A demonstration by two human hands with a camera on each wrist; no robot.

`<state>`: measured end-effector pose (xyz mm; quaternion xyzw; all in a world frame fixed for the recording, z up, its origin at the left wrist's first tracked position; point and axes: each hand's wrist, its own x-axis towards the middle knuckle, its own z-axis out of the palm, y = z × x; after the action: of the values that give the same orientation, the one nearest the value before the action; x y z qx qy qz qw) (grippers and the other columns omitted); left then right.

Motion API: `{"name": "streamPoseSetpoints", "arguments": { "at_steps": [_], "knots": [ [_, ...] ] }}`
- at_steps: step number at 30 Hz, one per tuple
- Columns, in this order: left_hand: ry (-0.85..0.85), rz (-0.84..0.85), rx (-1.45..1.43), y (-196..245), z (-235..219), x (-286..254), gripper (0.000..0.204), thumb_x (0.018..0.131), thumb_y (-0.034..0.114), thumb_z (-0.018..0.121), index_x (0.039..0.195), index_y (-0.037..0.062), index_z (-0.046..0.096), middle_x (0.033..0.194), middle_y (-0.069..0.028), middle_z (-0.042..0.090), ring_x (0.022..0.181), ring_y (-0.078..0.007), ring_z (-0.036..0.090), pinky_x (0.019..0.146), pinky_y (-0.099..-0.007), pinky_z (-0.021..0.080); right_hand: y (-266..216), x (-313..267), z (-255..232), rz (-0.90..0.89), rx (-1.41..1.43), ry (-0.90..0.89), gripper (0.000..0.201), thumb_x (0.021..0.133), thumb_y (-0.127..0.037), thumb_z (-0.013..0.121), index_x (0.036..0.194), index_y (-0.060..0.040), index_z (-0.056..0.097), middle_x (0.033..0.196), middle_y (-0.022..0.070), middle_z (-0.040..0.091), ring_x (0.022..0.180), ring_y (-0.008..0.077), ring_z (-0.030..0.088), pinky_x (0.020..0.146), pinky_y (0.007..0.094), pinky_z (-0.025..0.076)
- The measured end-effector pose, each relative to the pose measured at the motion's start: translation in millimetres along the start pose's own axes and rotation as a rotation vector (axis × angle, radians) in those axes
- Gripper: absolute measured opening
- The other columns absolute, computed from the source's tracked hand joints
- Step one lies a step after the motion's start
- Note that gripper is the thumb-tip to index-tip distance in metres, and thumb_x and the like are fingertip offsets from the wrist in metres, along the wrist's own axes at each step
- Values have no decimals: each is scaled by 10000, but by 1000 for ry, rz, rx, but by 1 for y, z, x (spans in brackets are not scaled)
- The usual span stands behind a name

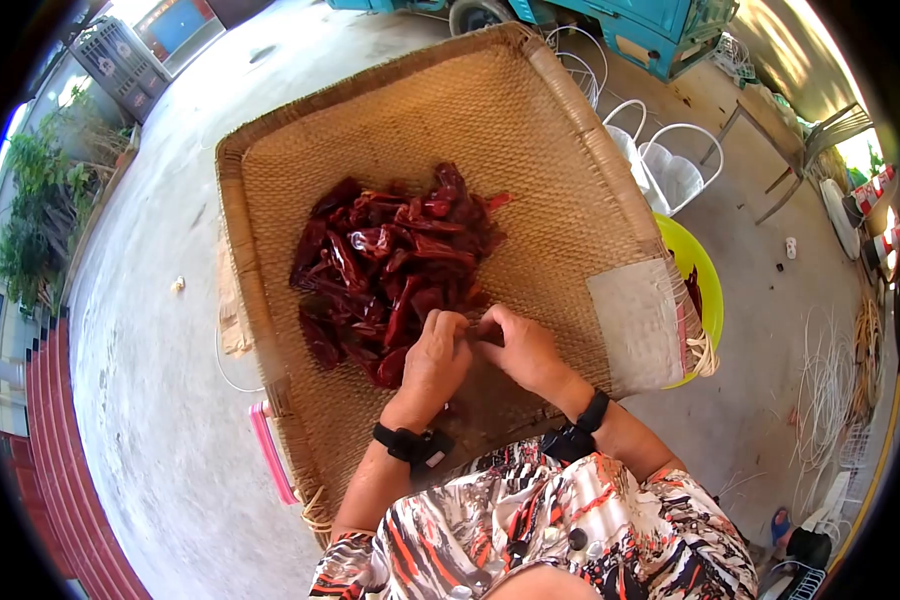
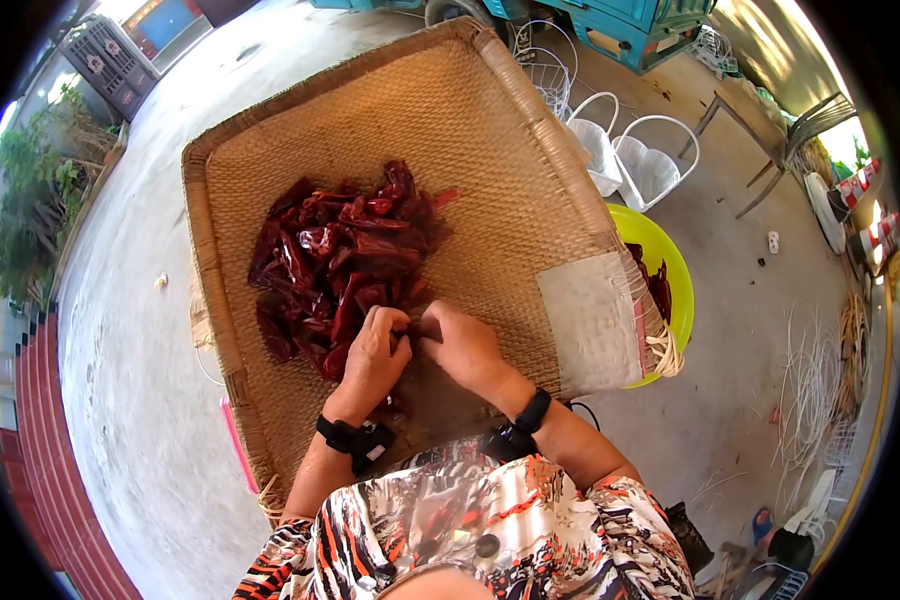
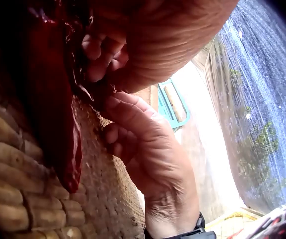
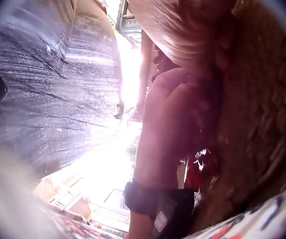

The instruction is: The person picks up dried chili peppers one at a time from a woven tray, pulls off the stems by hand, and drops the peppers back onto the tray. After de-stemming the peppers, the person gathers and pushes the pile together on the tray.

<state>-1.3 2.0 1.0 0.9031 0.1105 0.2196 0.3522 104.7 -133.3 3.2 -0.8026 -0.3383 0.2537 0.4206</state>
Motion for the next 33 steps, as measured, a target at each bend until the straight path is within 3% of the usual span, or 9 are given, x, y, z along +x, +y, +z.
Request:
{"name": "streamPoseSetpoints", "arguments": {
  "at_steps": [5,8,11,20,24,25,28,32,33],
  "knots": [
    [-56,-139,21,22,-16,4,427,777,89,743,1162,51,562,995,-95,571,687,-209,591,634,-329,494,13,0,-9,-25,575,90,246,864,-55,677,1075,-47,550,950,19,610,758,86,575,658,239,487],
    [-134,-100,12,17,-15,3,417,771,115,762,1152,70,598,975,-90,586,685,-215,600,627,-328,497,6,-8,-21,72,782,-12,264,895,-78,660,1122,-44,528,964,14,605,785,70,565,653,211,478],
    [-155,-61,-14,17,-15,3,349,771,110,760,1094,77,631,947,-80,594,689,-222,603,623,-324,497,4,-11,-21,69,722,-30,294,919,-163,655,1148,-35,522,1011,14,593,851,69,553,666,227,488],
    [-155,-27,-50,17,-15,3,241,781,51,735,1001,51,634,935,-68,573,675,-191,588,599,-311,485,9,-6,-11,88,632,-43,200,970,-188,582,1080,-21,591,922,-5,621,734,52,559,623,209,483],
    [94,-120,-65,21,-17,7,204,794,52,701,987,68,634,988,-83,565,672,-220,596,613,-335,496,5,-10,-40,105,691,155,173,980,-188,564,1060,-42,609,847,-21,624,711,38,562,618,196,478],
    [187,-104,-60,15,-16,8,274,783,5,698,1040,67,625,1043,-85,549,623,-188,563,593,-315,480,3,-12,-51,81,718,229,172,978,-199,569,1052,-49,610,842,-16,628,698,44,565,619,201,480],
    [260,-205,4,10,-19,8,341,785,-5,690,1107,74,610,1127,-84,537,616,-192,561,596,-315,480,10,-18,-89,33,849,491,171,970,-237,593,1021,-75,613,833,0,637,662,65,576,623,221,491],
    [181,-182,164,6,-16,6,478,797,25,690,1247,100,547,1242,-80,500,849,-278,632,702,-370,540,38,-26,-141,-64,1163,823,157,957,-248,615,1006,-99,619,862,-1,658,664,89,585,633,246,505],
    [200,-146,212,6,-14,6,483,801,25,696,1255,98,547,1242,-82,497,794,-244,609,682,-353,527,49,-27,-151,-79,1261,873,163,961,-243,607,1029,-96,626,890,2,672,677,95,588,640,254,510]
  ]
}}
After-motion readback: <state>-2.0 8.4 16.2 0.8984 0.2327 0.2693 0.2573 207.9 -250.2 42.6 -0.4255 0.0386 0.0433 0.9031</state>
